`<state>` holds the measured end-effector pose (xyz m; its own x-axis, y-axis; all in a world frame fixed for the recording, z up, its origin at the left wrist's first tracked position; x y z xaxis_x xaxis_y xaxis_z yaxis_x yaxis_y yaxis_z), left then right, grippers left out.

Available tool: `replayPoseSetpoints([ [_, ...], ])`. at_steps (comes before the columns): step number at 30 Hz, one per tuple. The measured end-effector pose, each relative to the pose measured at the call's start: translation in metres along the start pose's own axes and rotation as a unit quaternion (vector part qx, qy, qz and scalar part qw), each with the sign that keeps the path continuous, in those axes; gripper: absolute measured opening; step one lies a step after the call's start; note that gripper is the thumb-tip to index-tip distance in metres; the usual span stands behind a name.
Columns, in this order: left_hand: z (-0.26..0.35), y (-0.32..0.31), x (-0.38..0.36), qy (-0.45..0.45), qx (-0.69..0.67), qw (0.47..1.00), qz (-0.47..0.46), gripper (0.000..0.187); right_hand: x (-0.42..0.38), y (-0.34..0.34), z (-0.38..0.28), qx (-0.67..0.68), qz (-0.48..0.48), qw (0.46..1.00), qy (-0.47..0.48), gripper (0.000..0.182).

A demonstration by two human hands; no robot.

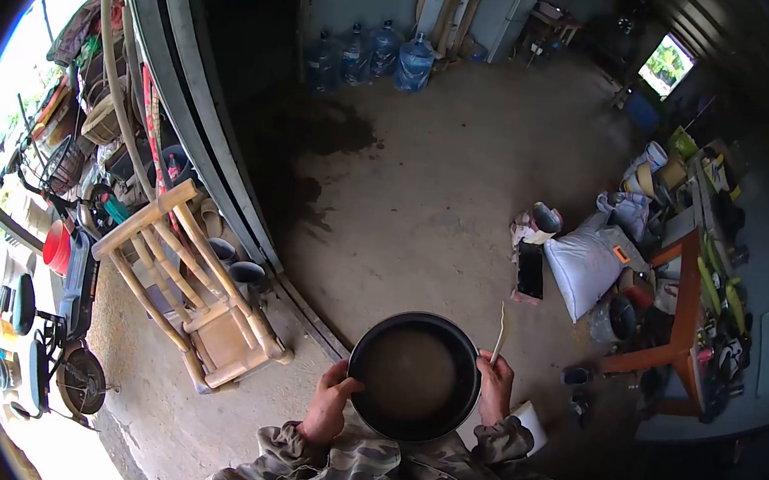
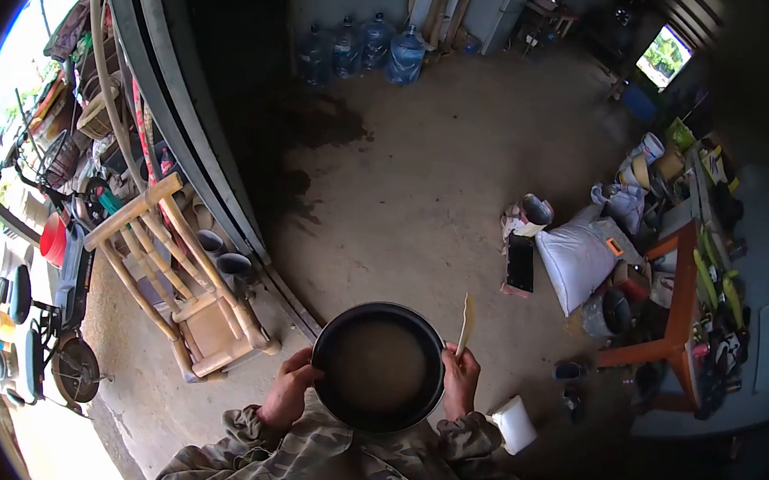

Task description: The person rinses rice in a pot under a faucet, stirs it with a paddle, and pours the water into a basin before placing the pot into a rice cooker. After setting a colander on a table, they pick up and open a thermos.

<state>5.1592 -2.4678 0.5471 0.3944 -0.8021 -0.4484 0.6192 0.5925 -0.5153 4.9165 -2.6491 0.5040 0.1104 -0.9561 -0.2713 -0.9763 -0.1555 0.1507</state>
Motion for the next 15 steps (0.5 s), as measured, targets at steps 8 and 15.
replayPoseSetpoints([
  [8, 0.104, -0.01, 0.23, -0.053, 0.012, 0.996, 0.076, 0.032, 0.254, -0.163, -0.071, 0.001, -0.095, 0.995, 0.001, 0.016],
  [15, 0.206, -0.003, 0.334, -0.11, 0.05, 0.977, 0.175, 0.039, 0.391, -0.313, -0.157, -0.038, -0.228, 0.973, 0.016, 0.02],
])
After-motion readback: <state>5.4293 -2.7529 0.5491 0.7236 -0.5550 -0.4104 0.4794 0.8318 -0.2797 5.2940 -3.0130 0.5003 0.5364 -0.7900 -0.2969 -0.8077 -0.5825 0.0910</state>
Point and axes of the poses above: each hand's wrist, its own x-axis towards the middle knuckle, its own y-axis out of the back of the hand, z = x × y, the point moved 7 cm from there along x, towards the middle knuckle, and after that the axes turned 6 degrees about -x, right-handed, at the moved point
